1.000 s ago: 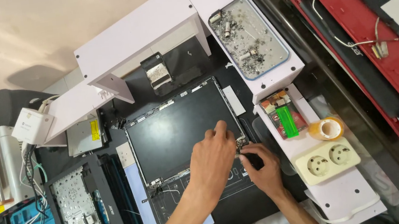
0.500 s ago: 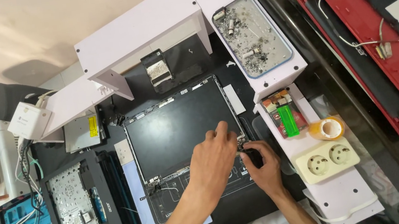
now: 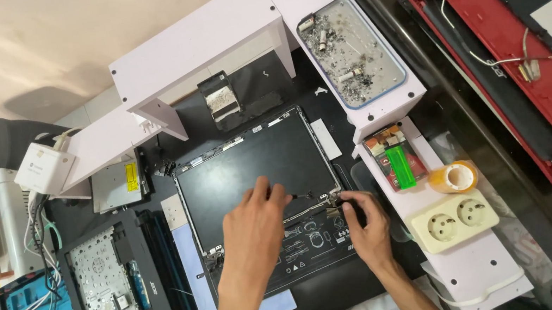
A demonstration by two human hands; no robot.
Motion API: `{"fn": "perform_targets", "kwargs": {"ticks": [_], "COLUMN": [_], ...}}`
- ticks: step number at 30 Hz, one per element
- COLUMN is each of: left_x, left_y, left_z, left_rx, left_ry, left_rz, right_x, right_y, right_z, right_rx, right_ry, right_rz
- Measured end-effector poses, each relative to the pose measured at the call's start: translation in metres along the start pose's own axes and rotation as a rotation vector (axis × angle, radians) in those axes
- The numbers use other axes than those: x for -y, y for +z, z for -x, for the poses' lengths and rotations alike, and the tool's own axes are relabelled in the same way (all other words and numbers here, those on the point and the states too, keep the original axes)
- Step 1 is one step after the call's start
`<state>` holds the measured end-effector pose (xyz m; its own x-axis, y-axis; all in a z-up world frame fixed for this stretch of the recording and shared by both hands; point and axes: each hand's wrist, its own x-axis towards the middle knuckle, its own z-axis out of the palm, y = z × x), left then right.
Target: Replacing the screen on a laptop computer.
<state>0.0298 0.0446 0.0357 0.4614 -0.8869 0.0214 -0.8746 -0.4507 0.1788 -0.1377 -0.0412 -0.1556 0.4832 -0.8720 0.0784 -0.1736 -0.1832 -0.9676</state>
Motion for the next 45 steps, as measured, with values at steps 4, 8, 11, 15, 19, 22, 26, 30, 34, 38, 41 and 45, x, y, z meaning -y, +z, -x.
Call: {"fn": "perform_targets", "kwargs": {"ticks": [4, 8, 11, 15, 19, 22, 26, 30, 34, 38, 41, 45], "left_x": [0.013, 0.028, 0.042, 0.066, 0.091, 0.111, 0.142, 0.166, 0.173, 0.180, 0.181, 0.181], "left_y": [-0.014, -0.021, -0.023, -0.019, -0.014, -0.006, 0.009, 0.033, 0.037, 0.049, 0.055, 0.057], "left_z": [0.019, 0.041, 0.061, 0.091, 0.123, 0.153, 0.198, 0.237, 0.251, 0.257, 0.259, 0.257], "left_rx": [-0.009, -0.053, -0.048, -0.074, -0.131, -0.139, -0.242, -0.375, -0.325, -0.353, -0.352, -0.339], "left_ry": [-0.078, -0.204, -0.302, -0.423, -0.540, -0.675, -0.874, -0.989, -1.118, -1.140, -1.151, -1.159], "left_rz": [0.054, 0.128, 0.170, 0.231, 0.288, 0.276, 0.289, 0.256, 0.204, 0.239, 0.241, 0.247], "right_x": [0.037, 0.056, 0.056, 0.057, 0.051, 0.068, 0.078, 0.069, 0.063, 0.071, 0.065, 0.053], "right_y": [-0.001, 0.011, 0.028, 0.057, 0.091, 0.113, 0.158, 0.219, 0.273, 0.302, 0.312, 0.321], "right_z": [-0.006, -0.012, -0.010, -0.006, 0.001, 0.001, 0.000, -0.006, -0.016, -0.034, -0.036, -0.039], "right_rx": [0.002, 0.079, 0.164, 0.319, 0.382, 0.431, 0.563, 0.648, 0.679, 0.788, 0.821, 0.814], "right_ry": [-0.051, -0.243, -0.194, -0.126, -0.162, -0.207, -0.026, -0.158, -0.318, -0.302, -0.295, -0.395], "right_rz": [0.065, 0.103, 0.070, 0.047, 0.062, 0.038, 0.048, -0.035, -0.108, 0.009, 0.055, 0.067]}}
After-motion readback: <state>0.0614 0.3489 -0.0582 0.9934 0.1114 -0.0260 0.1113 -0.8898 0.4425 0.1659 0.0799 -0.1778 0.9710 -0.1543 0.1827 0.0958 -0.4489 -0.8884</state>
